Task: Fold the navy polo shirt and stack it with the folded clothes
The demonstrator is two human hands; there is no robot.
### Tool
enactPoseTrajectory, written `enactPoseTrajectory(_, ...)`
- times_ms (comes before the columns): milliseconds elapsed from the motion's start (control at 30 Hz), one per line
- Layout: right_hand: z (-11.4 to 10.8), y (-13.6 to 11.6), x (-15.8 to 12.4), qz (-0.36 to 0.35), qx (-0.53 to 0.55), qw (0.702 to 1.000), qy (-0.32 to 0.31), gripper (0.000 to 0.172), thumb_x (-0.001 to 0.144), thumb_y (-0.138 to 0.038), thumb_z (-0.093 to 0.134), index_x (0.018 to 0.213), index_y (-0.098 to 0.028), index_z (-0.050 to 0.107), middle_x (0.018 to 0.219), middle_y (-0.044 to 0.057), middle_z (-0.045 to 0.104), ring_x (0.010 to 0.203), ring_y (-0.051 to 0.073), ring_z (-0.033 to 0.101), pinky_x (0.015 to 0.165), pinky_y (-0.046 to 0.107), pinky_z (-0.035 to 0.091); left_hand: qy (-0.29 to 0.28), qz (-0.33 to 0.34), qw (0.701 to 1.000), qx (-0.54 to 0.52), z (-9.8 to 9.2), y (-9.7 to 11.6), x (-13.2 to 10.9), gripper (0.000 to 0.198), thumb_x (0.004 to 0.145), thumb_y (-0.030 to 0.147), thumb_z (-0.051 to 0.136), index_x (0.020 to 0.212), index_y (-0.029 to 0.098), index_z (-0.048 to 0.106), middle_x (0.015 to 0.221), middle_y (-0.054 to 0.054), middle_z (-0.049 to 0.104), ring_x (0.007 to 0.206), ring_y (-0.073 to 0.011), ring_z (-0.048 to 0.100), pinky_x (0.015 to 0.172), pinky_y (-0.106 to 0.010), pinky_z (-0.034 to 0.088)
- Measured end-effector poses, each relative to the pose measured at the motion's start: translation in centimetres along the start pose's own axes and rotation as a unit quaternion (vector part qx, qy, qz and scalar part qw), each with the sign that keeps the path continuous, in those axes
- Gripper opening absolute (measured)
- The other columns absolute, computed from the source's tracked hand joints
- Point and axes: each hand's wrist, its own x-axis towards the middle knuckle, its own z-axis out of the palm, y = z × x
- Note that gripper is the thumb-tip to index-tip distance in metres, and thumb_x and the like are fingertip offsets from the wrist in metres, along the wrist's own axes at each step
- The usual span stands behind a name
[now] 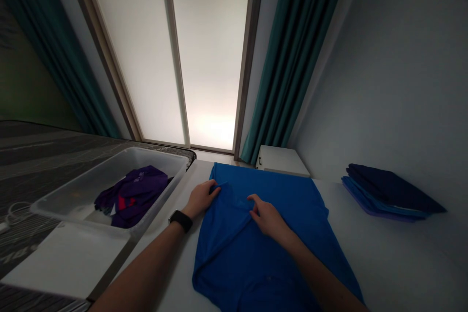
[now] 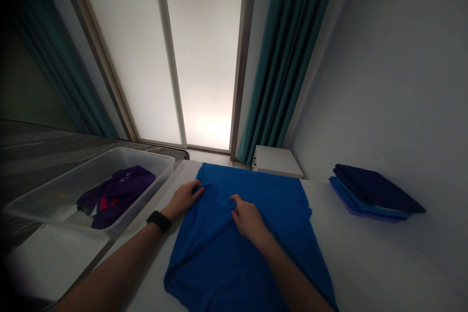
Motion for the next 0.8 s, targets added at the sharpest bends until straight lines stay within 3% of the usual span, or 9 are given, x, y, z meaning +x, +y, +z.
enactPoseTrajectory(200,0.6,0.9,0.0,-0.003,0.016,1.0,0.009,0.043,0.089,-0.02,0.049,0.132,-0.024,0.048,0.09,0.001,0.064,0.08,0.018,0.062,0.072,0.029,0.045,0.0,0.006,0.999,0.038,0.3,0.3,-0.1,0.017,0.093,0.036,0.049,0.093,0.023,0.061,0.1,-0.005,0.067,0.084,-0.0223,0.063,0.075,-0.031,0.042)
enactPoseTrajectory(467,-3.4,4.8,0.3,0.062,0.141,0.985,0.083,0.035,0.091,-0.027,0.04,0.118,-0.019,0.06,0.084,0.003,0.063,0.066,0.015,0.056,0.057,0.026,0.041,0.002,0.002,0.999,0.037,0.1,0.3,-0.2,0.017,0.093,0.034,0.048,0.094,0.022,0.061,0.1,-0.005,0.067,0.085,-0.0219,0.063,0.073,-0.03,0.044)
enactPoseTrajectory(600,-3.7,6.2,-0.2,0.083,0.15,0.981,0.095,0.035,0.09,-0.028,0.039,0.115,-0.018,0.062,0.081,0.003,0.062,0.062,0.015,0.054,0.056,0.026,0.041,0.006,0.007,1.0,0.026,0.2,0.1,-0.1,0.017,0.092,0.034,0.048,0.093,0.022,0.061,0.099,-0.005,0.067,0.085,-0.0222,0.064,0.074,-0.031,0.045)
enactPoseTrajectory(700,-3.0,6.0,-0.9,0.063,0.12,0.987,0.081,0.036,0.092,-0.028,0.038,0.117,-0.019,0.061,0.084,0.004,0.064,0.069,0.017,0.058,0.062,0.029,0.045,0.007,0.011,1.0,0.017,0.2,0.1,-0.1,0.017,0.092,0.033,0.048,0.092,0.022,0.061,0.097,-0.005,0.066,0.086,-0.0224,0.064,0.076,-0.032,0.046)
enactPoseTrajectory(800,-2.1,4.5,-1.8,-0.006,0.054,0.996,0.066,0.033,0.094,-0.026,0.038,0.117,-0.021,0.062,0.1,0.007,0.066,0.089,0.02,0.061,0.078,0.034,0.048,0.029,0.006,1.0,0.002,0.0,0.2,-0.3,0.02,0.091,0.033,0.049,0.103,0.021,0.059,0.104,-0.007,0.062,0.09,-0.0225,0.063,0.078,-0.033,0.048)
